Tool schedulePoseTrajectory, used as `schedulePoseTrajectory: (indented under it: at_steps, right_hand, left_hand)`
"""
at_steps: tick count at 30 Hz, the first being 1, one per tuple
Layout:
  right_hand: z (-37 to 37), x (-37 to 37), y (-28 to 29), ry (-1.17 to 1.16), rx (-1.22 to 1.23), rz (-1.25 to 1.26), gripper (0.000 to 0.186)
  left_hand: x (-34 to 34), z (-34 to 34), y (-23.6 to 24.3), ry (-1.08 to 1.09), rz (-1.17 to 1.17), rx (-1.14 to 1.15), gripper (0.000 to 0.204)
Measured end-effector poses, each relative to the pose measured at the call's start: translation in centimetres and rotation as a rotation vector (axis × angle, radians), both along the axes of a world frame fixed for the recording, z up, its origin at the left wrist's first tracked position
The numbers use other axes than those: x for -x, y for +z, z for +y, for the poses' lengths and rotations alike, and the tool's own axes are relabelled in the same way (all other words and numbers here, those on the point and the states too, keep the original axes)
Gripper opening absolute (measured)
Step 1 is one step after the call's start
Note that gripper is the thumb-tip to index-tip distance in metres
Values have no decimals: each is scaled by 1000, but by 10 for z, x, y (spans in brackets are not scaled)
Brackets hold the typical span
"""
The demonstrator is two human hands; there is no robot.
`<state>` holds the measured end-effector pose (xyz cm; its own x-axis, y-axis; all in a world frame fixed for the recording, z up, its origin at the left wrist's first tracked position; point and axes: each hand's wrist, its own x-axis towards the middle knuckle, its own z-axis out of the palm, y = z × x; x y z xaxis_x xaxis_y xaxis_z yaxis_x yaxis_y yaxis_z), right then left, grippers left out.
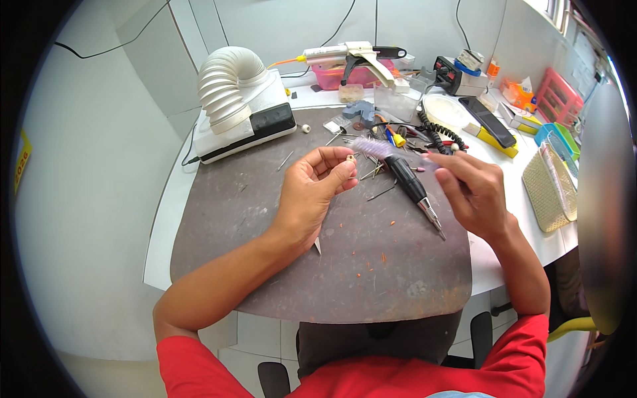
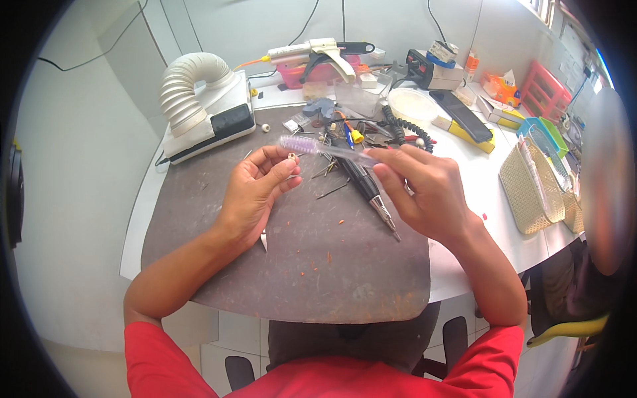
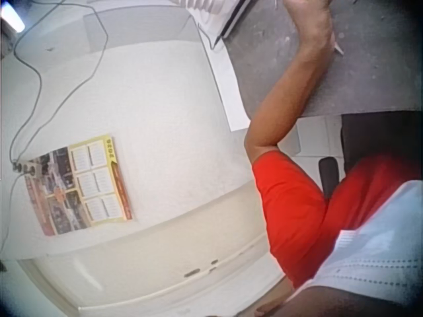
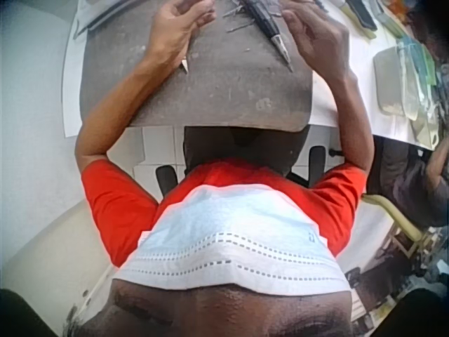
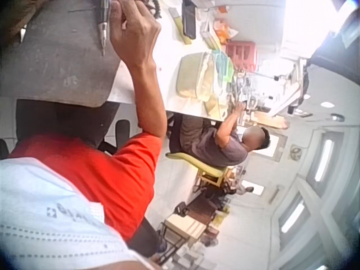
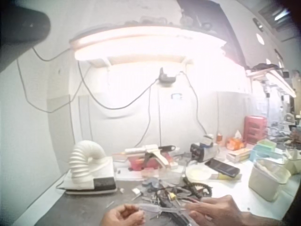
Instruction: The person uses a rotary tool to grind and shape a small metal object held in their left hand. They rotate the object to work on different sides and occasionally pause to inspect the progress. The person also uses a small brush to clean debris from the object and the work surface.
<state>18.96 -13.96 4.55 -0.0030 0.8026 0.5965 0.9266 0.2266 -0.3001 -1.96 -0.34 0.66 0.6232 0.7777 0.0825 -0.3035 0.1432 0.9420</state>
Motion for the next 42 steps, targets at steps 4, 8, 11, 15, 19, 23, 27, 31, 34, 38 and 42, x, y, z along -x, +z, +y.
schedulePoseTrajectory:
  at_steps: [4, 8, 11, 15, 19, 23, 27, 31, 34, 38, 42]
  right_hand:
    - [8, -6, -8, 2, 94, -61, 20]
    - [8, -6, -11, 13, 54, -93, 20]
    - [7, -4, -13, 46, 45, -76, 19]
    - [3, 0, -8, 13, -28, -79, 18]
    - [2, -1, -9, 12, -17, -75, 17]
    - [7, -5, -13, 12, 9, -81, 18]
    - [7, -6, -14, 13, 30, -57, 18]
    - [6, -3, -13, 46, 67, -53, 17]
    - [7, -5, -15, 72, 50, -58, 18]
    - [8, -4, -18, 118, 39, -13, 20]
    - [9, -8, -21, 77, 35, -17, 20]
  left_hand:
    - [0, 1, -6, 40, -14, 3, 22]
    - [-1, 3, -7, 35, -8, -7, 22]
    - [-1, 3, -7, 32, -4, -2, 23]
    - [0, 3, -6, 26, -8, -5, 22]
    - [1, 2, -3, 11, 21, 13, 22]
    - [2, 3, -2, 8, 42, 19, 22]
    - [1, 3, -5, 19, 33, -11, 21]
    - [1, 2, -4, 21, 30, -19, 20]
    - [1, 3, -5, 17, 34, -20, 21]
    - [2, 4, -6, 12, 47, -9, 22]
    - [-2, 3, -3, 12, 18, 10, 23]
